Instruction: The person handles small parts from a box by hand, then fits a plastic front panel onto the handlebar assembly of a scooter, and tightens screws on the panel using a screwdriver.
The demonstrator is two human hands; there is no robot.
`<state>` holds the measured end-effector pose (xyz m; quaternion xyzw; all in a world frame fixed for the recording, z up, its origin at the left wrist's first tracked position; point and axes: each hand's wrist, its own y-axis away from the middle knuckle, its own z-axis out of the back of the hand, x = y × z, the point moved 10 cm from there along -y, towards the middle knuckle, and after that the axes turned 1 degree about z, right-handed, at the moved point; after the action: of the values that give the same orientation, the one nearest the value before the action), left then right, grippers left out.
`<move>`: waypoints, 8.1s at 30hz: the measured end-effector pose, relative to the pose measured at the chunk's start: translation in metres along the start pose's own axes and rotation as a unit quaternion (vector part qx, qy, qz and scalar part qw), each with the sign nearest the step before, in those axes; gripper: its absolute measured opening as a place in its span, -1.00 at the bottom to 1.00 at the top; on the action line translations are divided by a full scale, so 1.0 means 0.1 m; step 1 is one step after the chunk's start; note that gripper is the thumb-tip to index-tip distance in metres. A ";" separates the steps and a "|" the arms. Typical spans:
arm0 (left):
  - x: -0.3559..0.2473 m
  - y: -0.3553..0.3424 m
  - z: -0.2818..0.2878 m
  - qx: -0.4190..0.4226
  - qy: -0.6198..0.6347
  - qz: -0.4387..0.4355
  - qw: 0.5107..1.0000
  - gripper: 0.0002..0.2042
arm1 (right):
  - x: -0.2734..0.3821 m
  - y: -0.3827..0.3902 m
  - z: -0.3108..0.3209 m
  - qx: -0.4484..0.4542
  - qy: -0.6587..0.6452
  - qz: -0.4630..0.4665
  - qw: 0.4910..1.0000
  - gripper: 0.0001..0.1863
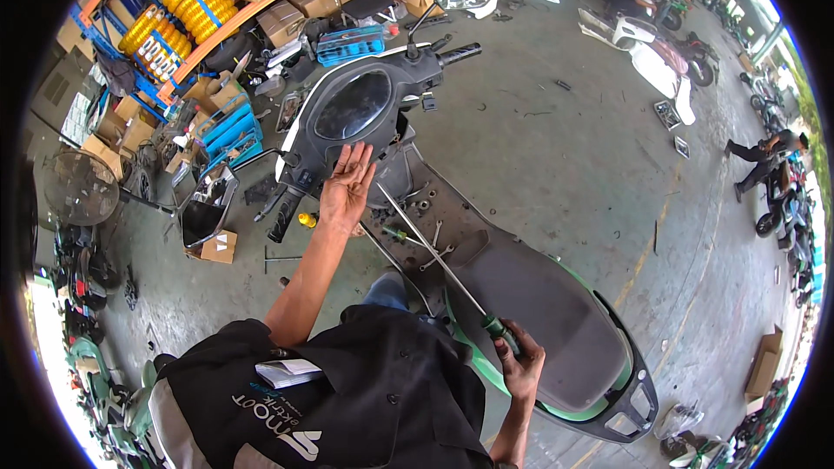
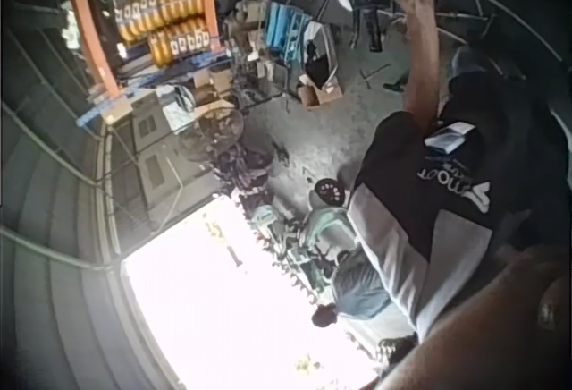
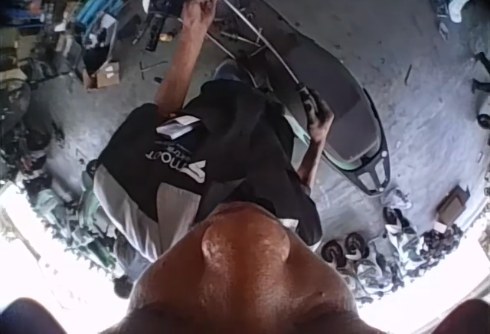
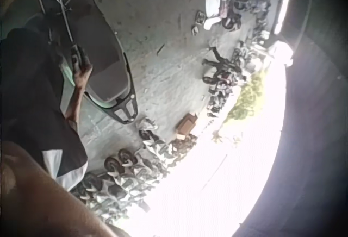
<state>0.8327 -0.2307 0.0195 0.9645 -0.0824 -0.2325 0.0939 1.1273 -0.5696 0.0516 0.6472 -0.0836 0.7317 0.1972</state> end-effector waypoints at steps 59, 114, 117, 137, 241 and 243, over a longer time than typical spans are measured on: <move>0.03 -2.34 -1.71 0.104 -0.895 -0.226 0.370 -0.44 | 0.34 -2.90 0.02 -0.027 0.041 0.206 0.977 -0.57; 0.04 -2.35 -1.88 0.048 -0.827 -0.420 0.370 -0.74 | 0.82 -3.04 0.21 -0.091 -0.169 0.226 0.955 -0.44; 0.05 -2.38 -1.89 0.040 -0.838 -0.389 0.381 -0.77 | 0.85 -3.03 0.19 -0.086 -0.074 0.192 0.975 -0.41; 0.16 -2.85 -1.76 0.030 -0.867 -0.200 0.455 -0.75 | 1.00 -2.91 0.33 -0.153 -0.069 0.299 0.939 -0.36; -0.96 -2.02 -1.52 0.032 -0.864 -0.199 0.462 -0.59 | 1.61 -3.13 0.05 -0.052 0.449 0.340 0.825 -0.60; -1.00 -2.06 -1.44 -0.003 -0.878 -0.170 0.447 -0.61 | 1.44 -3.27 0.04 -0.020 0.331 0.359 0.873 -0.62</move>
<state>0.8356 0.0094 0.1431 0.2404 0.0455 -0.9673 -0.0673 1.2489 -0.2481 0.1501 0.2888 -0.2543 0.9216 -0.0502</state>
